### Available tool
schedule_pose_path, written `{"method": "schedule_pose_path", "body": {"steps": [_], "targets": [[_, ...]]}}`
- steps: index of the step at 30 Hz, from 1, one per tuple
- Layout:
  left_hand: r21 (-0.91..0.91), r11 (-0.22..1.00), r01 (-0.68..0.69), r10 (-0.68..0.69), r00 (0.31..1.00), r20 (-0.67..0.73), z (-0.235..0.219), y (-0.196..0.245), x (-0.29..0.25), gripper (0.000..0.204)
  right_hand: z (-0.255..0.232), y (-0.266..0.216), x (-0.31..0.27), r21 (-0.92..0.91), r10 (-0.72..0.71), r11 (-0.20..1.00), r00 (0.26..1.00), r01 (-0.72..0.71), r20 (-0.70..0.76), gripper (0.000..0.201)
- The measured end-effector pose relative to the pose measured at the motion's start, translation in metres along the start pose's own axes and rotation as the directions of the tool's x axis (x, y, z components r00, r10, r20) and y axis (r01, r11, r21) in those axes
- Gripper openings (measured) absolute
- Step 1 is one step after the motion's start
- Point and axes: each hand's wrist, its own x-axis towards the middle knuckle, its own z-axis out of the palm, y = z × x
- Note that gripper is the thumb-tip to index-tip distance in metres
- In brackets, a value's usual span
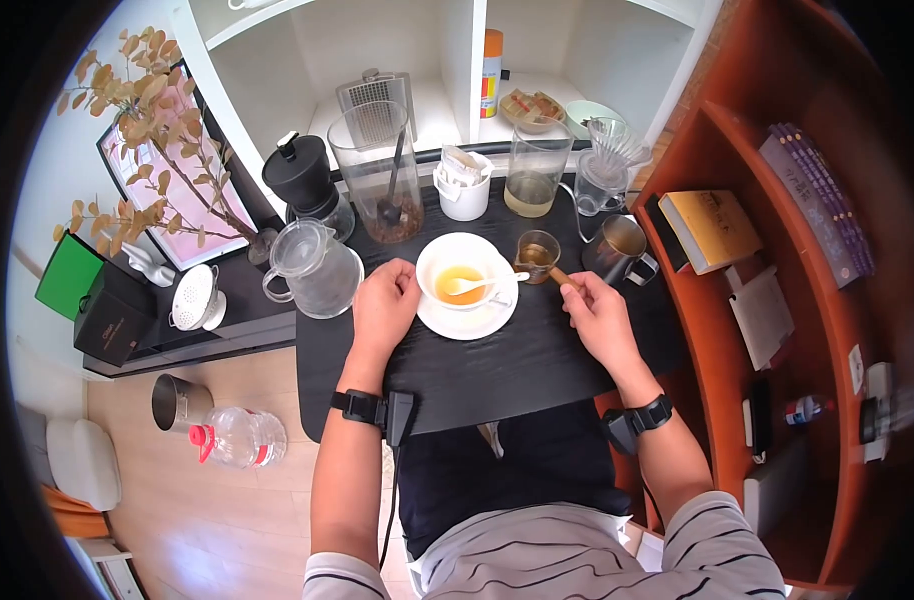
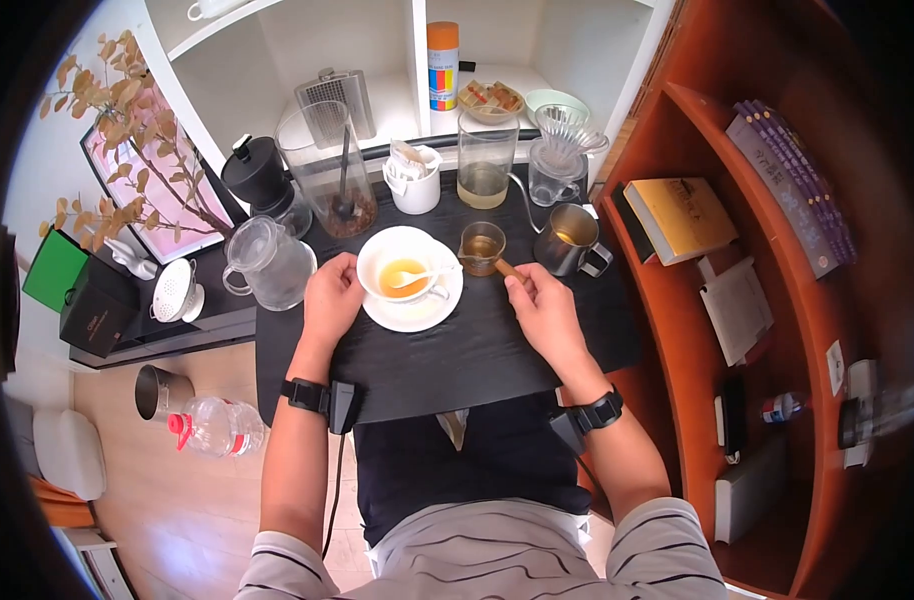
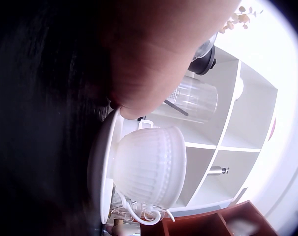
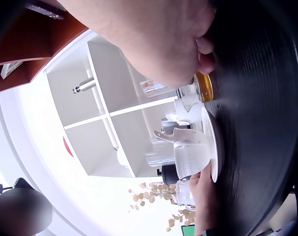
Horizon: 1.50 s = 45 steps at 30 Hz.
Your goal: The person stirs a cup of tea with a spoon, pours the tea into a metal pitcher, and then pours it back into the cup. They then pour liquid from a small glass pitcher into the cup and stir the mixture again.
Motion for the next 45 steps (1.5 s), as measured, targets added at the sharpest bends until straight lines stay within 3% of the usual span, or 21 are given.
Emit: {"method": "schedule_pose_path", "body": {"steps": [3,11,45], "targets": [[0.006,1.000,-0.002,0.002,1.000,0.009,-0.001,0.001,0.000,0.015,-0.004,0.005,-0.007,0.020,0.032,0.999,0.999,-0.032,0.013,0.026],[0.003,1.000,0.001,-0.001,1.000,0.017,0.000,0.000,0.000,0.012,0.002,0.002,-0.020,-0.037,-0.181,0.983,0.979,0.178,-0.088,0.026],[0.034,0.998,0.046,-0.047,0.998,0.044,0.001,0.004,0.001,0.011,-0.005,-0.006,-0.023,-0.026,-0.158,0.987,0.983,0.156,-0.098,0.023]]}}
